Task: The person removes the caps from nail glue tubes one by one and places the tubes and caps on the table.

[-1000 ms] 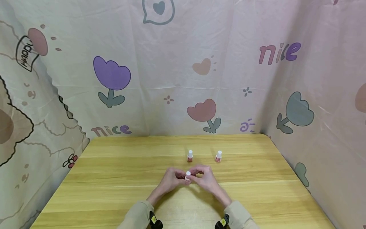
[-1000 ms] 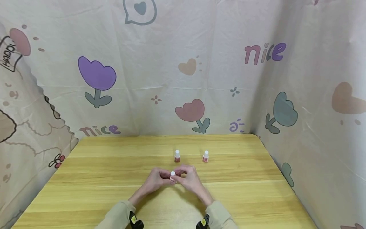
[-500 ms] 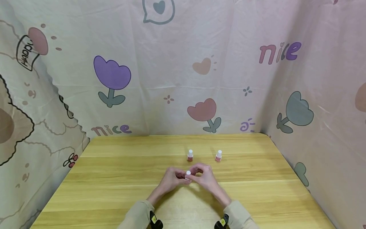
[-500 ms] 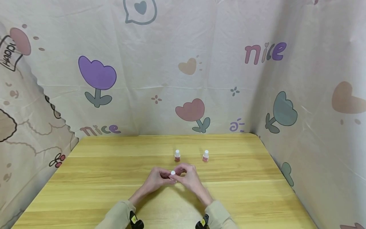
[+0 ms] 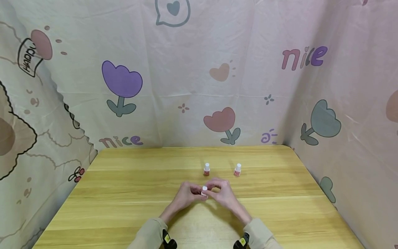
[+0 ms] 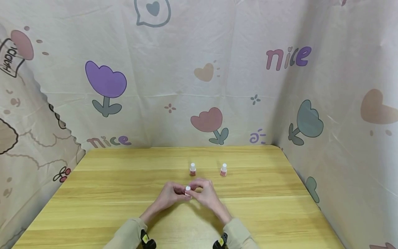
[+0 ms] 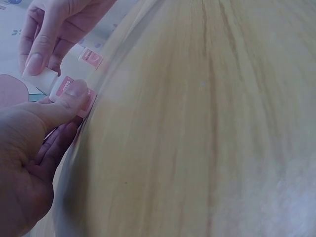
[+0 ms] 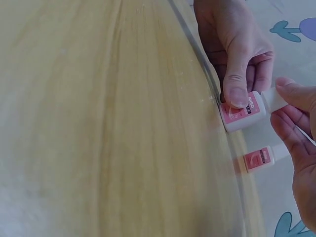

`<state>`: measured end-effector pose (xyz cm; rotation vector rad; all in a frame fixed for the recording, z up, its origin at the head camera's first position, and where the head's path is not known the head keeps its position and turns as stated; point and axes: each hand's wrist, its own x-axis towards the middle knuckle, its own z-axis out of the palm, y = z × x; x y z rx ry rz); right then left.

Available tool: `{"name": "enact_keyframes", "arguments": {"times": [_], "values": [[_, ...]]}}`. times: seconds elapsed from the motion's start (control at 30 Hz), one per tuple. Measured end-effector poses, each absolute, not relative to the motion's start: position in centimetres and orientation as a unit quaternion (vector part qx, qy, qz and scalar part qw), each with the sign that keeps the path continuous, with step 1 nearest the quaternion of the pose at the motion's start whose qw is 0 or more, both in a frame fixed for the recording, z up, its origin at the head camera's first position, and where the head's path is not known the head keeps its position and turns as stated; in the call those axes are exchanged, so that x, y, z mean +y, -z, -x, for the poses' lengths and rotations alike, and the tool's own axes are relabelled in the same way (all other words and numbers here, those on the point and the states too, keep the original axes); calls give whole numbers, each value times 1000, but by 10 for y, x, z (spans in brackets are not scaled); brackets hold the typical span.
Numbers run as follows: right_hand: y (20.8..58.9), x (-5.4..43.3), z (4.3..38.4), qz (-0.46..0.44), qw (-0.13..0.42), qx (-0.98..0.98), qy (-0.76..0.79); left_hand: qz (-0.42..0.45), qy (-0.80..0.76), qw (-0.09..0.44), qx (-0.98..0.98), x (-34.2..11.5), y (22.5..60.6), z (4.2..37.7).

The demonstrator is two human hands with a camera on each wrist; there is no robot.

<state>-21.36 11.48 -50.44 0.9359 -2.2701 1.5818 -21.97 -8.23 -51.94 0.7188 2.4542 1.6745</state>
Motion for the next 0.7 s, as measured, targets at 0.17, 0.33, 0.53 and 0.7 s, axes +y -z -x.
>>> {"name": "enact_keyframes", "arguments": {"times": [0.17, 0.33, 0.53, 0.7], "values": [[507, 117, 216, -330, 97, -762, -548, -234, -552, 43, 799, -83, 520, 220], [508, 118, 216, -335, 91, -756, -555, -231, -550, 34, 802, -84, 521, 219], [507, 114, 214, -311, 114, -770, -545, -229, -546, 33, 805, -83, 521, 218], [495, 109, 208, -305, 123, -781, -530, -226, -546, 34, 806, -83, 521, 219]]}}
